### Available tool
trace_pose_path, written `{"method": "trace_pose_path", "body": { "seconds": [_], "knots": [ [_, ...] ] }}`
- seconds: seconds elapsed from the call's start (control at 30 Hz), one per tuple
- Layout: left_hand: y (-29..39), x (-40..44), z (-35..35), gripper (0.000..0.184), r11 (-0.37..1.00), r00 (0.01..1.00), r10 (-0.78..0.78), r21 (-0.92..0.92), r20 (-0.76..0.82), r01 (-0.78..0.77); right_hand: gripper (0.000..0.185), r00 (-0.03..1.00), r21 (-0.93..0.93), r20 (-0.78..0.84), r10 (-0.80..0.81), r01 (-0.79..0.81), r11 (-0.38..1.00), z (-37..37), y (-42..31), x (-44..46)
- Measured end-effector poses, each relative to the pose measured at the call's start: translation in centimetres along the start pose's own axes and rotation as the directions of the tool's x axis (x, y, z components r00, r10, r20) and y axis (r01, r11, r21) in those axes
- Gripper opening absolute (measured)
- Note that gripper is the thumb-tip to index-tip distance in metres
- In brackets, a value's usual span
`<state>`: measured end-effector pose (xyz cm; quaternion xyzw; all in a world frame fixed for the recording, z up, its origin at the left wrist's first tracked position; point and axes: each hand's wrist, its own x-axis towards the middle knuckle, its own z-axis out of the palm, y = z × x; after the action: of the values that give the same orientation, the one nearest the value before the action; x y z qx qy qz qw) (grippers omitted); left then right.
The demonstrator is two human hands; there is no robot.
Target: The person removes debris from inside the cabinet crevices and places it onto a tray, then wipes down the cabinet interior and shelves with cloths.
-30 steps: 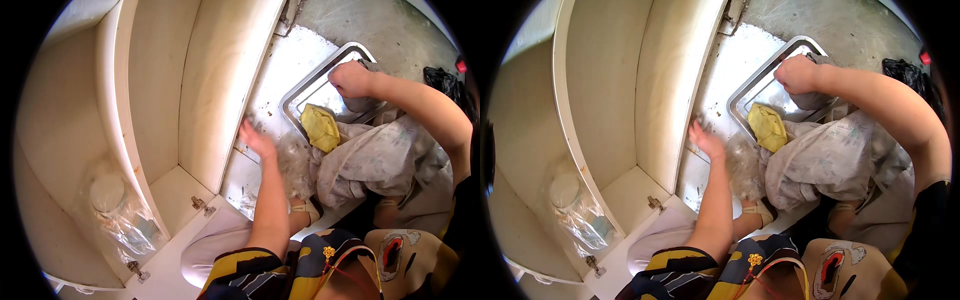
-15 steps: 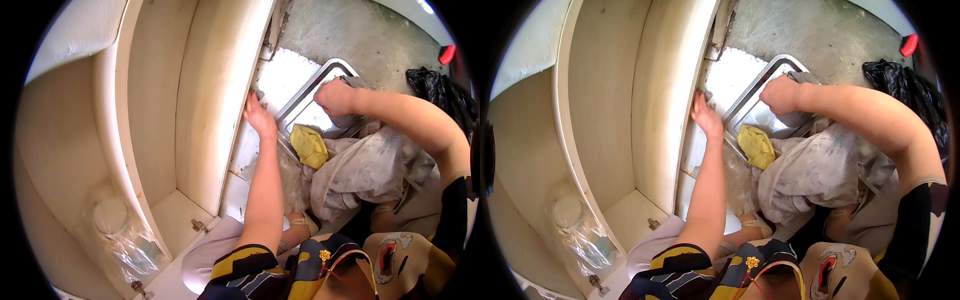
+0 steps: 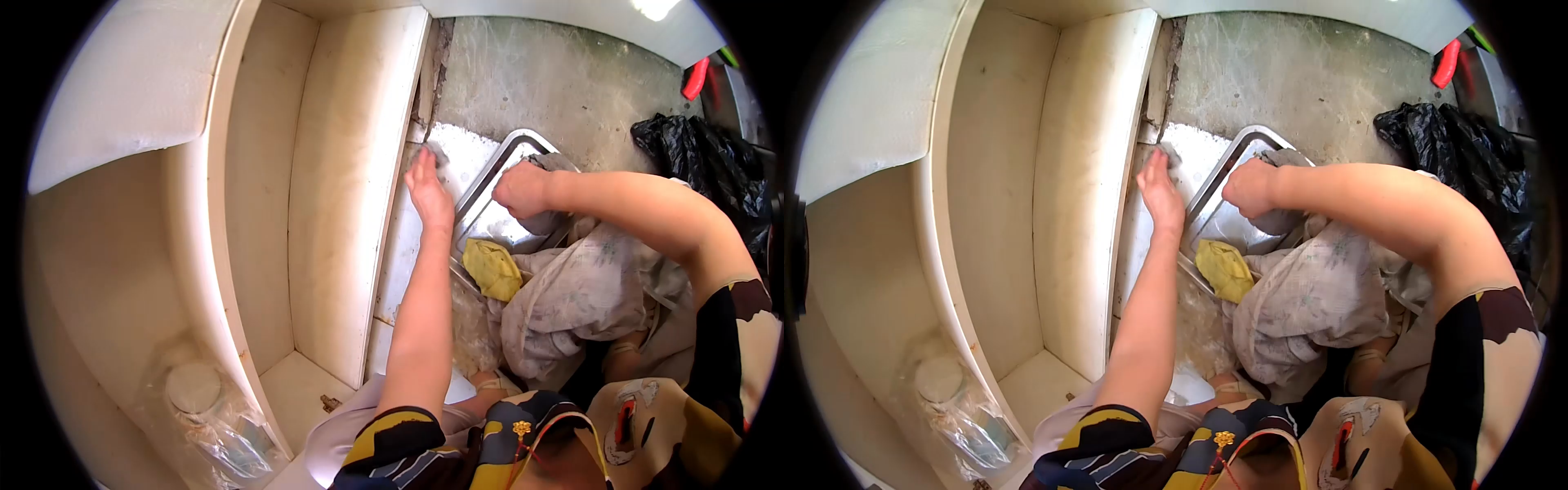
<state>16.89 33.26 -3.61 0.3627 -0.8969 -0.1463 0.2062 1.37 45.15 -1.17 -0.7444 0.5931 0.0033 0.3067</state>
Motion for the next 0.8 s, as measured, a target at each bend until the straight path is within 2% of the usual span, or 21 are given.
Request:
{"method": "trace_pose_path", "body": {
  "seconds": [0.03,0.1,0.13,0.17,0.2,0.23,0.27,0.3,0.37,0.4,0.43,0.47,0.5,0.53,0.57,0.63,0.67,0.7,0.77,0.8],
  "knots": [
    [0.4,-0.1,-0.4,0.045,1.0,1.0,0.007,-0.007,-0.01,-0.007,0.02,1.0,-0.011,-0.004,0.007,-0.007,1.0,-0.6,0.1,-0.2],
    [0.9,-0.7,-1.2,0.044,0.982,0.987,-0.014,-0.186,0.162,0.045,0.02,0.998,0.006,0.069,0.01,-0.01,1.0,-1.0,-0.2,-0.2],
    [1.1,-0.9,-1.4,0.04,0.95,0.988,-0.052,-0.298,0.148,0.095,0.02,0.996,0.021,0.091,0.019,-0.021,1.0,-1.2,-0.2,-0.3],
    [1.5,-1.1,-1.4,0.04,0.949,0.988,-0.041,-0.304,0.15,0.086,0.02,0.996,0.022,0.087,0.031,-0.033,0.999,-1.1,-0.2,-0.3],
    [1.7,-1.5,-1.2,0.038,0.751,0.947,-0.273,-0.578,0.17,0.32,0.02,0.998,0.042,0.059,0.022,-0.024,0.999,-1.0,-0.3,-0.3],
    [2.1,-1.6,-1.1,0.036,0.421,0.844,-0.469,-0.774,0.261,0.473,0.02,0.999,0.058,0.033,0.013,-0.015,0.998,-1.0,-0.3,-0.4],
    [1.2,-1.8,-0.4,0.04,0.138,0.805,-0.498,-0.887,0.322,0.44,0.019,0.999,0.116,0.026,0.031,-0.034,0.993,-1.1,-0.2,-0.7],
    [1.7,-1.4,-0.8,0.04,0.133,0.807,-0.493,-0.889,0.323,0.437,0.019,0.999,0.111,0.027,0.038,-0.041,0.993,-0.8,0.0,-0.8],
    [2.6,-0.5,-2.1,0.045,-0.21,0.787,-0.442,-0.902,0.431,0.377,0.02,0.956,0.477,-0.258,0.139,0.001,0.879,-0.4,0.6,-0.6],
    [3.0,-0.1,-2.6,0.045,-0.291,0.779,-0.419,-0.881,0.467,0.373,0.022,0.917,0.593,-0.35,0.191,0.059,0.803,-0.5,0.9,0.0],
    [2.9,0.1,-2.7,0.045,-0.292,0.786,-0.411,-0.883,0.462,0.366,0.033,0.817,0.614,-0.521,0.247,0.158,0.773,-0.6,1.1,0.4],
    [3.0,0.4,-2.8,0.045,-0.338,0.766,-0.39,-0.853,0.511,0.397,0.039,0.853,0.83,-0.373,0.365,0.13,0.542,-0.5,1.5,0.4],
    [3.1,0.7,-2.7,0.044,-0.382,0.742,-0.366,-0.818,0.562,0.431,0.045,0.881,0.963,-0.194,0.431,0.087,0.255,-2.2,0.9,-0.2],
    [3.5,0.8,-2.5,0.042,-0.377,0.703,-0.401,-0.805,0.587,0.458,0.053,0.901,0.986,-0.158,0.404,0.122,0.114,-2.8,0.9,-0.3],
    [3.9,0.8,-2.4,0.042,-0.375,0.711,-0.39,-0.806,0.585,0.458,0.053,0.895,0.984,-0.168,0.412,0.13,0.12,-3.3,0.7,-0.3],
    [4.5,0.5,-2.1,0.038,-0.233,0.765,-0.297,-0.82,0.572,0.523,0.052,0.935,0.99,-0.095,0.342,0.123,-0.063,-3.8,0.4,-0.3],
    [4.9,0.4,-1.8,0.032,-0.177,0.757,-0.382,-0.846,0.53,0.503,0.044,0.928,0.993,-0.089,0.362,0.111,-0.04,-4.0,0.3,-0.3],
    [4.6,0.3,-1.4,0.032,-0.177,0.76,-0.377,-0.846,0.53,0.503,0.044,0.926,0.993,-0.092,0.366,0.114,-0.037,-3.5,0.3,0.0],
    [3.9,0.2,-0.6,0.027,0.012,0.749,-0.483,-0.853,0.452,0.522,0.037,0.881,0.968,-0.222,0.418,0.15,0.199,-2.5,0.1,1.0],
    [4.1,0.5,-0.4,0.021,0.085,0.765,-0.506,-0.859,0.399,0.505,0.034,0.713,0.655,-0.615,0.338,0.222,0.722,-1.9,-0.3,1.5]
  ]
}}
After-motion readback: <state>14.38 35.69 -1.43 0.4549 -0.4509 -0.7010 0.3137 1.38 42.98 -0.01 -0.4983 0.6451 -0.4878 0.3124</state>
